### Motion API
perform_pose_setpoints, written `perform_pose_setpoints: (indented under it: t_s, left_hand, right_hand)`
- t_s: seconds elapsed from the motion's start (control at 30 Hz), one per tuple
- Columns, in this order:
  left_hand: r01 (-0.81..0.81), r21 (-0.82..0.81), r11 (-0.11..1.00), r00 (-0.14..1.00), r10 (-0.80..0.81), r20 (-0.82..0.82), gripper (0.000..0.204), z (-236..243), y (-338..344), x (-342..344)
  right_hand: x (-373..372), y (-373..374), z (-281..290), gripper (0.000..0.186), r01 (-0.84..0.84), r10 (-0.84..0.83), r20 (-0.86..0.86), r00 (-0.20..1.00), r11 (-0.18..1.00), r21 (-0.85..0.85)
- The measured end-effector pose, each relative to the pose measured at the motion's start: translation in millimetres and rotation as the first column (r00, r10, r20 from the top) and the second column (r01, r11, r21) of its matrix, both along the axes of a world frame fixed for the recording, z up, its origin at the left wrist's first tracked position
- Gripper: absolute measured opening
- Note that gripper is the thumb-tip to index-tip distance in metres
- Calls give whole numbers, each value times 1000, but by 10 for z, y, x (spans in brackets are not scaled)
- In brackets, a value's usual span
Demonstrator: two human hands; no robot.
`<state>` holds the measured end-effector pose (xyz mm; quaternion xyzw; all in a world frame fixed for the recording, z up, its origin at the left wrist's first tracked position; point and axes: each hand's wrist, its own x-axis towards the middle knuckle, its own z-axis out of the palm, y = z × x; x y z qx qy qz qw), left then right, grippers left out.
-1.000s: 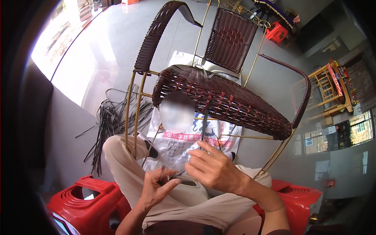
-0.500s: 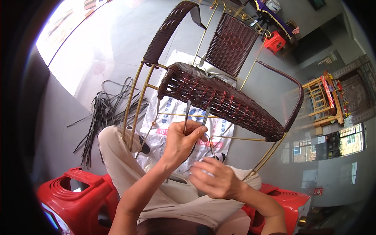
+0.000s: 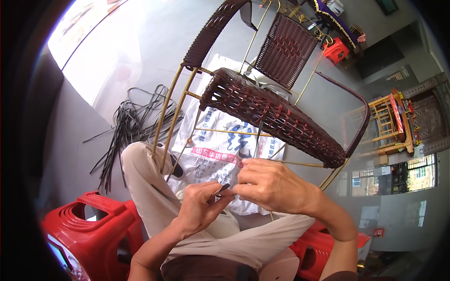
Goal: The person weaves brown strips into a chair frame by hand and with a tool, then pulls the strips tight and cuts them with scissors.
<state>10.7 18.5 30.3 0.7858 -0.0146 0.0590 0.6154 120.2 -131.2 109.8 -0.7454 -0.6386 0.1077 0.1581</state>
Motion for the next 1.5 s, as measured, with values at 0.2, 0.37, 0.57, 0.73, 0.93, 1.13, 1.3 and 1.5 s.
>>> perform_pose_setpoints:
  t_s: [0.2,0.37,0.57,0.73,0.93,1.13,1.3,1.5]
  left_hand:
    - [148,-119,982,971,-167,-174,7,-163,80,-216]
    - [135,-292,947,904,-238,-356,5,-421,295,-380]
    - [62,-221,973,862,-164,-480,4,-562,650,-600]
    - [-15,-81,997,856,-29,-516,4,-651,840,-770]
    - [-50,-7,999,826,37,-562,6,-692,941,-919]
    - [-17,100,995,820,71,-569,7,-639,899,-876]
    - [140,-31,990,931,-142,-336,7,-435,339,-454]
    - [168,-79,983,912,-186,-366,12,-263,207,-230]
  right_hand:
    - [-217,-132,-61,7,-8,15,54,998,993,-118]
    - [-229,-264,-160,6,73,-54,90,994,974,-217]
    - [-190,-268,-203,4,183,-164,80,983,909,-376]
    - [-286,-298,-499,9,150,-199,-58,978,871,-468]
    - [-420,-330,-730,15,247,-322,-140,936,887,-390]
    - [-339,-513,-801,3,276,-293,49,955,812,-514]
    - [-695,-150,-918,48,251,-337,-521,784,940,-231]
    - [-786,-170,-795,22,506,-465,-469,751,861,-43]
